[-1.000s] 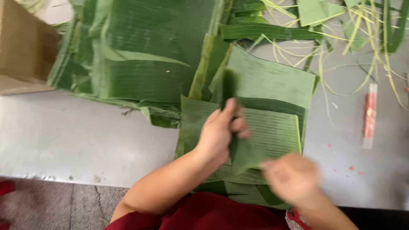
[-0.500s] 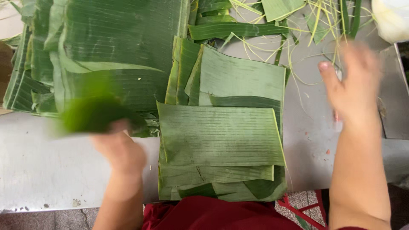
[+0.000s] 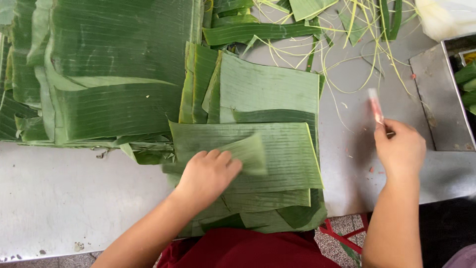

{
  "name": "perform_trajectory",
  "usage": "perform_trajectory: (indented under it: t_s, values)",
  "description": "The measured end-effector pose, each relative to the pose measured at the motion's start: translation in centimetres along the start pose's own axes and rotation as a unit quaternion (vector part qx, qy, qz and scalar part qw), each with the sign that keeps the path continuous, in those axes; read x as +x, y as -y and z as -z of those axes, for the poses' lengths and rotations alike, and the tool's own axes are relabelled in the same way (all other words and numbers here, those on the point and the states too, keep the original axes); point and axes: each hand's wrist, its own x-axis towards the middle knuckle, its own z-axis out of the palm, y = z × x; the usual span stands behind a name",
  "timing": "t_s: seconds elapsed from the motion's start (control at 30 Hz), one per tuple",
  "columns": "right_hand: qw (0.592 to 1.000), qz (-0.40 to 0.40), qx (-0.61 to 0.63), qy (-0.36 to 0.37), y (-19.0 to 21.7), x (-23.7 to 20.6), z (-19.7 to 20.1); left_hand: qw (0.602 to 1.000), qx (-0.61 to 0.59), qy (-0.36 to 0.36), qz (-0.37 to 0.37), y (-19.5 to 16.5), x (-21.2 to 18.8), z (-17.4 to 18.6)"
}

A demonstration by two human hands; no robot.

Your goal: The person folds and stacks banana leaf sheets on a metal worktable, then folds the leaves around a red food item placed on them and secures the wrapped packets with rubber bands, setting finished packets aside. A coworker hands over filled leaf bundles that the person also folds and ties.

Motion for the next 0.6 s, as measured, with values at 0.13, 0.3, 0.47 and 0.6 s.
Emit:
perform_trajectory:
  t_s: [0.13, 0.3, 0.47, 0.6]
  values:
    - [0.976, -0.017, 0.212, -0.046, 5.0, -3.6, 0.9, 0.968, 0.036, -0.237, -0.071, -2.3, -0.8, -0.3]
    - [0.962, 0.236, 0.134, -0.040, 15.9, -10.4, -1.0, 0.986, -0.002, -0.156, -0.060, -1.5, -1.5, -1.0]
    - [0.873, 0.410, 0.220, 0.146, 20.9, -13.4, -0.7, 0.984, 0.026, -0.162, -0.067, -0.2, -2.6, -2.8]
    - [0.841, 0.455, 0.236, 0.174, 19.3, -12.3, 0.3, 0.994, -0.063, -0.092, -0.002, -1.7, -2.2, -3.3]
